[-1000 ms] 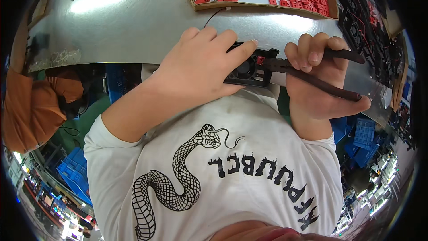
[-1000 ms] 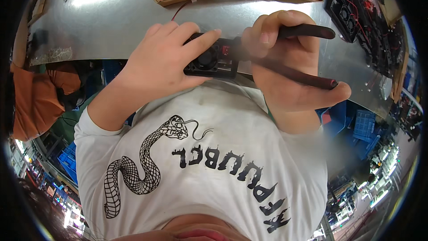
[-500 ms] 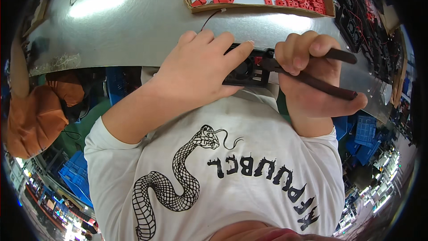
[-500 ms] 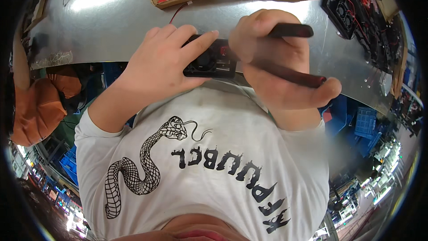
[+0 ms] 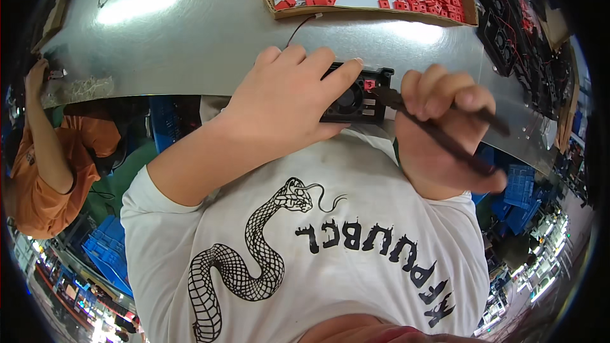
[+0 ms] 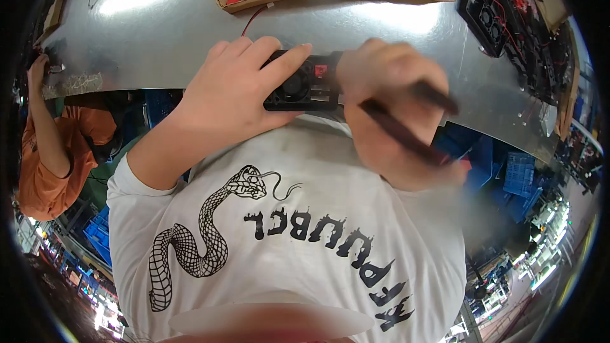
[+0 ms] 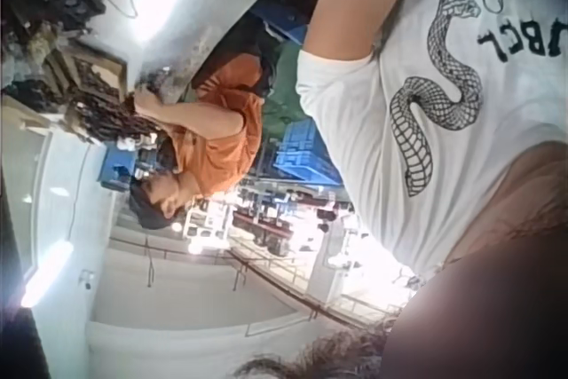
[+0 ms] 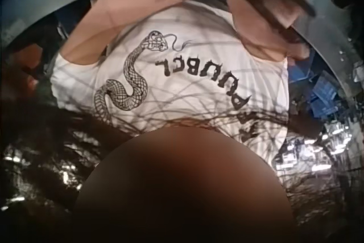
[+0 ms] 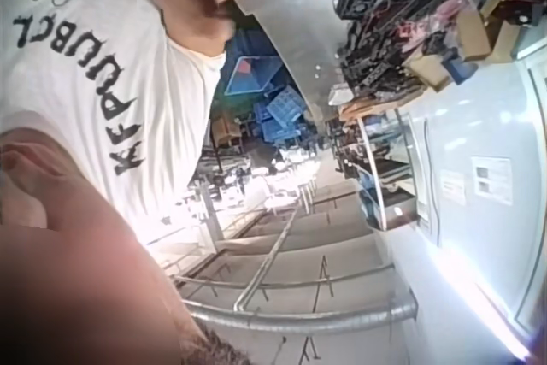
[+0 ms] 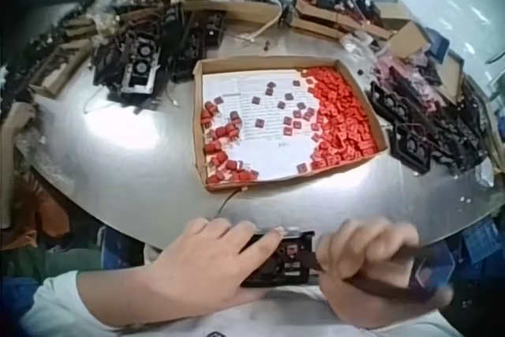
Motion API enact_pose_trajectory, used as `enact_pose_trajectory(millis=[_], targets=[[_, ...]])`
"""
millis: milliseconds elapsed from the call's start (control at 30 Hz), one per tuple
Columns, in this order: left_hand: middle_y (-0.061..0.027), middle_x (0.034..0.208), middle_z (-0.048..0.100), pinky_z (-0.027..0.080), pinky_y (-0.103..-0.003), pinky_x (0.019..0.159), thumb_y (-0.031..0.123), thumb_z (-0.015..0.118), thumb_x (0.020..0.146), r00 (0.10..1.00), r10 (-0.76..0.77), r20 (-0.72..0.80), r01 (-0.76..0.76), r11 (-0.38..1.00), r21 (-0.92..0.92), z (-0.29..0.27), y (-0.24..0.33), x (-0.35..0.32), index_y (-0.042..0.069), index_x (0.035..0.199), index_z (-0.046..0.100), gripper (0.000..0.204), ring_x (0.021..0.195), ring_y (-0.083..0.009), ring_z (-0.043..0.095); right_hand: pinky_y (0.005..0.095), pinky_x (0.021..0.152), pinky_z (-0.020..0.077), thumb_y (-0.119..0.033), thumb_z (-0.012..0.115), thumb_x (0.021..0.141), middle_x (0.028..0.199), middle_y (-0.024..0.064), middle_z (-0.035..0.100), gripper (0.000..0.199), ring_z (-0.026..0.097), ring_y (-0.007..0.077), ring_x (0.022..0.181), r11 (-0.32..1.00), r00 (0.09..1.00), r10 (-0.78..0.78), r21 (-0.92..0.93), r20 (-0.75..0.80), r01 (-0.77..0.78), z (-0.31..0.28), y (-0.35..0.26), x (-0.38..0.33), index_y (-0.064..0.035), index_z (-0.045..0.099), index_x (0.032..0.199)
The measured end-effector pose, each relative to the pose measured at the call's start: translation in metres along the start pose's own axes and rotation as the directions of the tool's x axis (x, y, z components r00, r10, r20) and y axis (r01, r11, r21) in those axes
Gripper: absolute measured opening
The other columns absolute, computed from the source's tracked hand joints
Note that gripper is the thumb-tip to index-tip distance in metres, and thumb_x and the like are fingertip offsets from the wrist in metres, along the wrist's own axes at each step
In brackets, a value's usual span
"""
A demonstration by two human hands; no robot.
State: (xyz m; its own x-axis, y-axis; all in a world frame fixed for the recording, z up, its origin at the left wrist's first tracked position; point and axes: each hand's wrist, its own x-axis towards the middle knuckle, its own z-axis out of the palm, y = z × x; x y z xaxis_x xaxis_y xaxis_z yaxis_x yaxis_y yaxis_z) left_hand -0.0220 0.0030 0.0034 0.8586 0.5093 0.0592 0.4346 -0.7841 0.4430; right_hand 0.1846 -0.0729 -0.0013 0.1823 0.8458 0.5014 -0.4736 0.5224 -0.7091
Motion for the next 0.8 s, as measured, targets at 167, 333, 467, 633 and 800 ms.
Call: enact_pose_trajectory(millis=[167, 333, 467, 633, 800], targets=[[-0.0061, 0.107, 0.06, 0.045, -0.041, 0.082, 0.04, 0.081, 0.078, 0.999, -0.031, 0.031, 0.03, 0.999, 0.023, -0.003, 0.003, 0.0, 0.016, 0.14, 0.055, 0.071, 0.098, -0.0264, 0.06, 0.0381, 0.07, 0.0444, -0.053, 0.056, 0.096, 0.092, 0.0128, 0.059, 0.054, 0.055, 0.0233, 0.077, 0.978, 0.987, -0.1, -0.171, 0.128, 0.122, 0.001, 0.003, -0.003, -0.0022, 0.056, 0.113], [-0.0062, 0.108, 0.06, 0.045, -0.042, 0.085, 0.04, 0.081, 0.079, 0.999, -0.014, 0.036, 0.013, 1.0, 0.019, -0.004, 0.001, 0.001, 0.016, 0.139, 0.056, 0.069, 0.099, -0.0273, 0.06, 0.0345, 0.061, 0.0475, -0.057, 0.053, 0.094, 0.072, 0.0115, 0.063, 0.062, 0.056, 0.0238, 0.061, 0.99, 0.974, 0.087, -0.125, 0.211, -0.062, 0.0, -0.004, 0.026, 0.0033, 0.066, 0.087], [-0.0061, 0.107, 0.061, 0.045, -0.043, 0.087, 0.04, 0.08, 0.079, 0.998, 0.03, 0.053, -0.029, 0.999, -0.015, -0.01, -0.005, 0.004, 0.015, 0.137, 0.057, 0.067, 0.1, -0.0276, 0.06, 0.0317, 0.048, 0.0441, -0.087, 0.047, 0.083, 0.061, 0.0105, 0.062, 0.093, 0.054, 0.0233, 0.046, 0.985, 0.845, 0.166, -0.052, 0.508, -0.163, -0.002, 0.009, 0.048, 0.0028, 0.069, 0.075], [-0.0053, 0.105, 0.061, 0.044, -0.042, 0.089, 0.039, 0.08, 0.079, 0.992, 0.089, 0.091, -0.083, 0.994, -0.069, -0.013, -0.008, 0.005, 0.015, 0.131, 0.061, 0.06, 0.1, -0.0265, 0.059, 0.0287, 0.053, 0.0449, -0.083, 0.053, 0.085, 0.071, 0.0073, 0.066, 0.088, 0.058, 0.016, 0.057, 0.793, 0.477, 0.518, -0.188, 0.71, -0.58, 0.01, 0.004, 0.078, 0.0024, 0.074, 0.084], [-0.0039, 0.103, 0.06, 0.043, -0.04, 0.088, 0.04, 0.08, 0.079, 0.987, 0.043, 0.154, -0.033, 0.997, -0.066, -0.01, -0.006, 0.002, 0.015, 0.129, 0.064, 0.058, 0.099, -0.0249, 0.058, 0.0293, 0.059, 0.0498, -0.077, 0.056, 0.086, 0.075, 0.0118, 0.068, 0.082, 0.06, 0.0185, 0.063, 0.641, 0.407, 0.739, -0.375, 0.536, -0.67, 0.012, -0.012, 0.097, 0.0026, 0.075, 0.092]])
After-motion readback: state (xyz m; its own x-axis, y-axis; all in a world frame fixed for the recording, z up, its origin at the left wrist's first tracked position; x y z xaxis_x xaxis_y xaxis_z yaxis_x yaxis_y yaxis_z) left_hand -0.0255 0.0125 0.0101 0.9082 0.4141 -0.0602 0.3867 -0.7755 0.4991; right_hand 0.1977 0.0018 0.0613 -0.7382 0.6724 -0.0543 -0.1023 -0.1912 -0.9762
